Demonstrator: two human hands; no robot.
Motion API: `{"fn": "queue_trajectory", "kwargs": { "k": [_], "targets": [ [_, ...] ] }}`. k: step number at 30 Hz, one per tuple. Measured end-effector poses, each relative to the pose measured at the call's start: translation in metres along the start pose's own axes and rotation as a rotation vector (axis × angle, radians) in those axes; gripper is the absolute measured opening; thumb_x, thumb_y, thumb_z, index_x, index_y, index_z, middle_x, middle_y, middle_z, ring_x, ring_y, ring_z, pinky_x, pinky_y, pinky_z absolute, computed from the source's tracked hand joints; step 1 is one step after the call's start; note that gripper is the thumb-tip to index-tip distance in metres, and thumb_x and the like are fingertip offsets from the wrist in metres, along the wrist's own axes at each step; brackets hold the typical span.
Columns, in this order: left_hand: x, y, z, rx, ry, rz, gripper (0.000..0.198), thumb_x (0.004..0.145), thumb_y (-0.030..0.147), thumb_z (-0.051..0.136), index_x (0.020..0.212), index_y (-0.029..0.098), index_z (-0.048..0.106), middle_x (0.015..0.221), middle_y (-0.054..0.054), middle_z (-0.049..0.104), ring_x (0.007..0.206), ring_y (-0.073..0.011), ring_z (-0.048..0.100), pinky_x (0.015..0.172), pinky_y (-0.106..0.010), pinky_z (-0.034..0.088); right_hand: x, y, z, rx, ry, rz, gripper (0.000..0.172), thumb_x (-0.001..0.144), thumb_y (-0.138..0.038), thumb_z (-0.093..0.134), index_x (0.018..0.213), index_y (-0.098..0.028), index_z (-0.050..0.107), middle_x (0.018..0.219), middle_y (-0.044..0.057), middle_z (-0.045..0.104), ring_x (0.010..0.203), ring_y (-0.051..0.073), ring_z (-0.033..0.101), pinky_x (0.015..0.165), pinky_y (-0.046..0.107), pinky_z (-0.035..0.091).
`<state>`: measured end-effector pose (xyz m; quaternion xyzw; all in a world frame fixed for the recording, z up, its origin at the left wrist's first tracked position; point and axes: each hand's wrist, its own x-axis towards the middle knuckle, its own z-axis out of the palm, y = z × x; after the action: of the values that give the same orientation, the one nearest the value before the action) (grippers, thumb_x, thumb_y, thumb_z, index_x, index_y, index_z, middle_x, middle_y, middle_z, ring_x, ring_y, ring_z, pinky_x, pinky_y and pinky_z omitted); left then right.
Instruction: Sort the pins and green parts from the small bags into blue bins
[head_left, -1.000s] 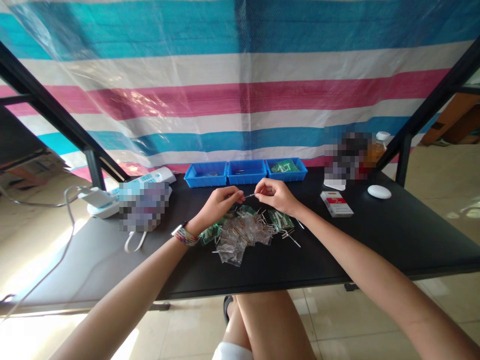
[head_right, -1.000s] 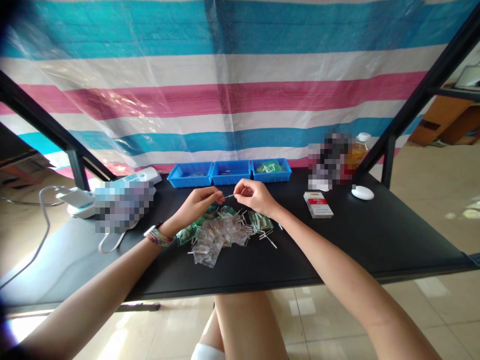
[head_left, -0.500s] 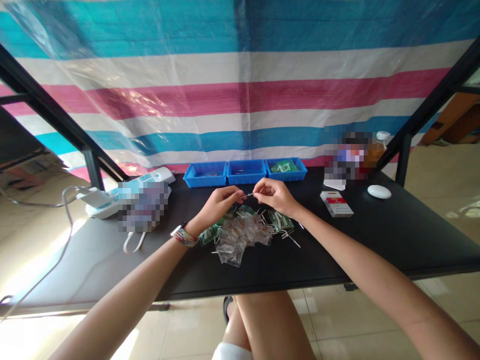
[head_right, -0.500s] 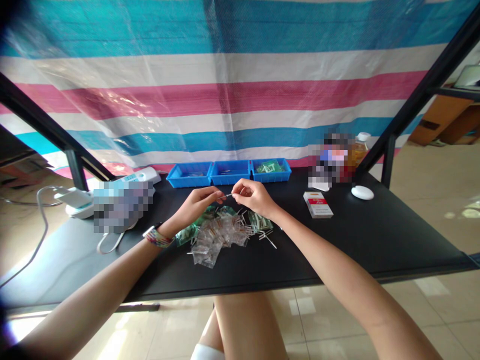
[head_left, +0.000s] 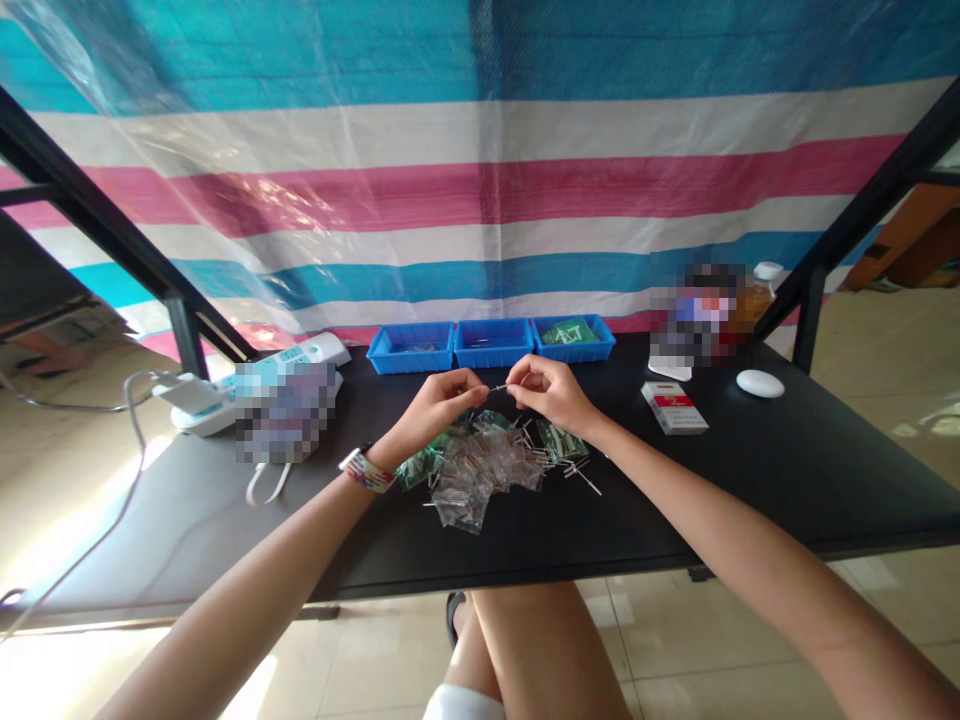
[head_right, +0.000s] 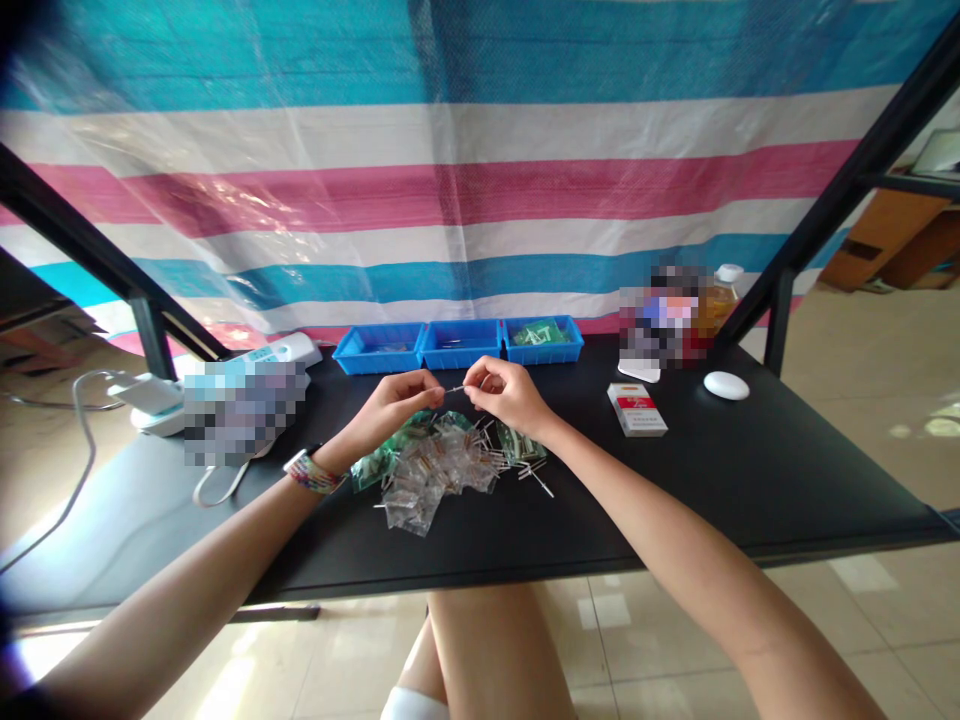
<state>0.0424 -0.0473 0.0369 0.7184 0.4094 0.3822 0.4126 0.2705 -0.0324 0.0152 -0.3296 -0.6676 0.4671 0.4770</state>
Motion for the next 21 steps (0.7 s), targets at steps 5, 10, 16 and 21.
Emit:
{"fn": "queue_trajectory", "kwargs": {
  "k": [5, 10, 16, 21],
  "targets": [
    [0.0005, -0.0021, 0.0032, -0.072, 0.047, 0.039, 0.036, 0.083, 0.048, 0.083, 0.081, 0.016, 0.065, 0.077, -0.001, 0.062, 0.07, -0.0137, 0.053, 0.065, -0.026, 0.041, 0.0011, -0.001, 0.0028, 0.182, -0.017, 0.125, 0.037, 0.077, -0.049, 0.085, 0.084, -0.018, 0.067, 0.072, 0.0, 0.069, 0.059, 0.015, 0.067, 0.058, 0.03, 0.06],
    [0.0009, -0.0034, 0.0024, -0.07, 0.068, 0.056, 0.034, 0.084, 0.046, 0.082, 0.083, 0.017, 0.066, 0.078, -0.001, 0.063, 0.071, -0.014, 0.055, 0.067, -0.027, 0.042, 0.0016, -0.0006, 0.0039, 0.237, 0.009, 0.143, 0.042, 0.069, -0.049, 0.092, 0.083, -0.018, 0.067, 0.075, 0.0, 0.069, 0.066, 0.016, 0.07, 0.064, 0.032, 0.063],
    [0.0004, 0.0008, -0.0008, -0.011, 0.017, 0.001, 0.042, 0.095, 0.054, 0.064, 0.077, 0.017, 0.068, 0.078, -0.004, 0.07, 0.078, -0.0191, 0.063, 0.078, -0.031, 0.048, 0.0018, 0.0006, 0.0039, 0.173, 0.032, 0.072, 0.036, 0.07, -0.042, 0.091, 0.081, -0.018, 0.066, 0.075, 0.001, 0.071, 0.066, 0.016, 0.071, 0.069, 0.032, 0.06],
    [-0.0006, 0.0029, 0.0002, -0.01, 0.022, 0.0, 0.04, 0.092, 0.054, 0.069, 0.076, 0.017, 0.065, 0.076, -0.003, 0.066, 0.073, -0.0166, 0.058, 0.07, -0.029, 0.044, 0.0021, 0.0008, 0.0033, 0.154, 0.023, 0.062, 0.033, 0.072, -0.041, 0.09, 0.082, -0.019, 0.066, 0.075, 0.001, 0.071, 0.067, 0.017, 0.071, 0.07, 0.031, 0.06]
  ]
}}
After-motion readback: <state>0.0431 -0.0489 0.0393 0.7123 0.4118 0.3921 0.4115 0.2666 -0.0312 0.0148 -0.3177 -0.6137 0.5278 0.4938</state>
